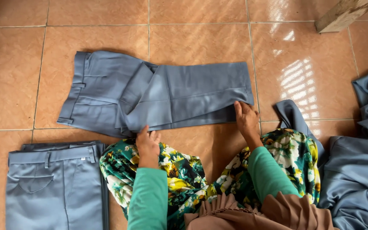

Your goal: Folding a pair of grey trousers on the floor into a neat, compact square shape.

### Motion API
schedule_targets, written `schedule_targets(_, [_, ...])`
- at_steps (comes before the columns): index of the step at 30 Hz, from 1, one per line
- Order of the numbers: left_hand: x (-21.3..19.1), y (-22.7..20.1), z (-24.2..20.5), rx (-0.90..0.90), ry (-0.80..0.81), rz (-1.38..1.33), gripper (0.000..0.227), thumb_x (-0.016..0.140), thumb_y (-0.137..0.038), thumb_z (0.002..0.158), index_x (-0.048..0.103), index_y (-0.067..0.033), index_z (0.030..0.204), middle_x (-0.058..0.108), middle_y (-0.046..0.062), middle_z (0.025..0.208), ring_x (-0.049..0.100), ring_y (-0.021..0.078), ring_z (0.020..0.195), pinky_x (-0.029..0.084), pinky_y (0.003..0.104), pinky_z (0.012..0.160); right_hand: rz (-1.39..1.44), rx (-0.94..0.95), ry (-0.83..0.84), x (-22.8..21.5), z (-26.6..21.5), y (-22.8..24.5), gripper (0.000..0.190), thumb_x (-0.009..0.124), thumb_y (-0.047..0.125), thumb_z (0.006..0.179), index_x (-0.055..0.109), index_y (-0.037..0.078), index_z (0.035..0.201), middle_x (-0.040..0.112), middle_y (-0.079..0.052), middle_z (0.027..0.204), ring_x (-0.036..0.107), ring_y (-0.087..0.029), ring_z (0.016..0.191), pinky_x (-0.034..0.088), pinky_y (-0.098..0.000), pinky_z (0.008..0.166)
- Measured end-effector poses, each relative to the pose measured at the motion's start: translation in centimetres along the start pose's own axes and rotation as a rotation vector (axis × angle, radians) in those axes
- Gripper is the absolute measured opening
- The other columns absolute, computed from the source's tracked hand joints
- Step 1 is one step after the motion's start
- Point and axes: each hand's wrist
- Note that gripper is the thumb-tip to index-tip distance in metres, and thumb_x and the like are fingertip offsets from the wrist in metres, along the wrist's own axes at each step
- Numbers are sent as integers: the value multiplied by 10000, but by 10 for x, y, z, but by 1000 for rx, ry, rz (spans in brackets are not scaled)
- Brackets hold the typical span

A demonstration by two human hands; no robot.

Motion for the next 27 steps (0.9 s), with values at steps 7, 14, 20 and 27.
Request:
schedule_targets(7, [16,17,-77,-318,280,92,485,605,-211,1004,436,-97,1444,547,186,1326,562,383,1301,463,594,1071,669,500,-118,30,54,-27,477,633,575,941,731,109,963,740,-62,708,729,-217,595,528,-323,540])
schedule_targets(14, [48,67,-16,-697,469,61,529,580,-421,1008,425,-34,1333,511,345,1399,530,479,1324,461,616,1066,1529,368,-16,-54,34,62,844,811,298,929,302,-65,1495,353,-344,1392,546,-497,1248,567,-606,924])
schedule_targets(20, [47,82,23,-533,320,-183,687,799,-402,901,417,-19,1324,481,268,1394,496,447,1341,504,588,1066,1599,644,-121,-90,-9,65,479,759,234,840,430,12,1109,336,-61,952,496,-168,732,485,-193,484])
schedule_targets(27, [34,82,51,-146,93,-93,789,865,-342,879,339,-180,1444,438,211,1407,491,449,1333,489,564,1090,1506,713,-101,-19,-19,-1,682,713,137,903,309,37,1444,238,-335,1396,529,-486,1152,517,-733,943])
Point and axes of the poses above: each hand's wrist, its own z-axis towards the middle knuckle, its own x-axis out of the palm, y = z × x
